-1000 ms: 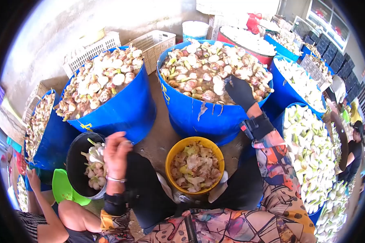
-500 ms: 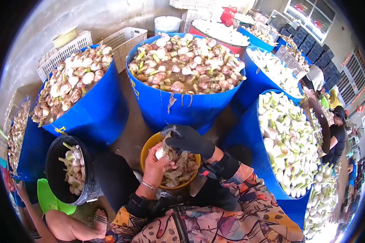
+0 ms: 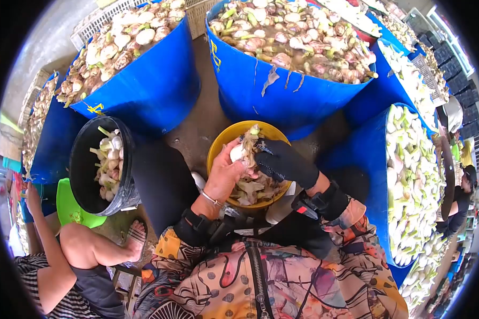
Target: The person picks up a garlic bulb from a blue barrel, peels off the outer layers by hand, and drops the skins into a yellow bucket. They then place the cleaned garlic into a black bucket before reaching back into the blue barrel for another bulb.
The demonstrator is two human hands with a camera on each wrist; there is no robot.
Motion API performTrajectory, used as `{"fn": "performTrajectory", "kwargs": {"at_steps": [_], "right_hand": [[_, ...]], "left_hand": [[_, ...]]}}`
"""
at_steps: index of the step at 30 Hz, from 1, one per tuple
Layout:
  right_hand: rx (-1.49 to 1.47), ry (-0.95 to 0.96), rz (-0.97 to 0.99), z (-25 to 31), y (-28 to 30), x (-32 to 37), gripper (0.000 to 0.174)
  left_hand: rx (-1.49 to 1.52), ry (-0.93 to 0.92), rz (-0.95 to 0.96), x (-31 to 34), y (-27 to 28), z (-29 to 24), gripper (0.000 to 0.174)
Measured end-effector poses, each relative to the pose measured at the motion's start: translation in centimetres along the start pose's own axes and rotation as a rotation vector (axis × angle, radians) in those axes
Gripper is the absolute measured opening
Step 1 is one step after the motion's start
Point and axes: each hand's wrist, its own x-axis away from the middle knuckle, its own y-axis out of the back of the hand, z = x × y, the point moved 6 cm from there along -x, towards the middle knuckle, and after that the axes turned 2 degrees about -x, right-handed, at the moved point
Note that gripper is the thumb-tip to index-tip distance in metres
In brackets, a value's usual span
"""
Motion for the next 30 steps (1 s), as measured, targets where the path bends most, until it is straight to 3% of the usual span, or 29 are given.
{"fn": "performTrajectory", "kwargs": {"at_steps": [5, 9, 11, 12, 15, 18, 21, 24, 27, 30], "right_hand": [[0.174, 0.263, 0.001, -0.6, 0.2, -0.4, 0.021], [0.085, 0.153, -0.003, -0.8, 0.7, -0.5, 0.019], [-0.016, 0.101, -0.004, -1.2, 0.8, -0.2, 0.02], [-0.03, 0.131, -0.002, -1.1, 0.8, -0.2, 0.02], [-0.002, 0.299, 0.009, 0.2, 0.7, -0.3, 0.023], [0.277, 0.182, -0.101, 1.8, 1.3, -0.2, 0.026], [-0.176, 0.164, -0.091, 1.9, 1.8, -0.4, 0.029], [0.02, 0.214, 0.034, 0.2, -0.7, -1.1, 0.03], [-0.011, 0.139, 0.029, -1.5, -0.6, -1.3, 0.03], [-0.069, 0.18, 0.069, -2.1, -0.6, -1.3, 0.026]], "left_hand": [[-0.116, -0.062, -0.032, 0.1, 0.2, 0.1, 0.064], [0.004, 0.014, 0.026, 0.3, 0.1, 0.7, 0.05], [0.199, 0.16, -0.022, 0.7, -0.2, 1.4, 0.047], [0.296, 0.23, -0.046, 0.9, -0.4, 1.7, 0.047], [0.503, 0.265, 0.21, 1.0, -1.8, 1.6, 0.054], [0.489, 0.308, 0.141, 1.2, -1.5, 1.6, 0.056], [0.461, 0.344, 0.112, 1.3, -1.4, 1.9, 0.054], [0.381, 0.408, 0.001, 1.4, -1.5, 2.8, 0.052], [0.377, 0.449, -0.013, 1.7, -1.0, 3.6, 0.054], [0.517, 0.485, 0.054, 2.0, -1.6, 4.5, 0.055]]}}
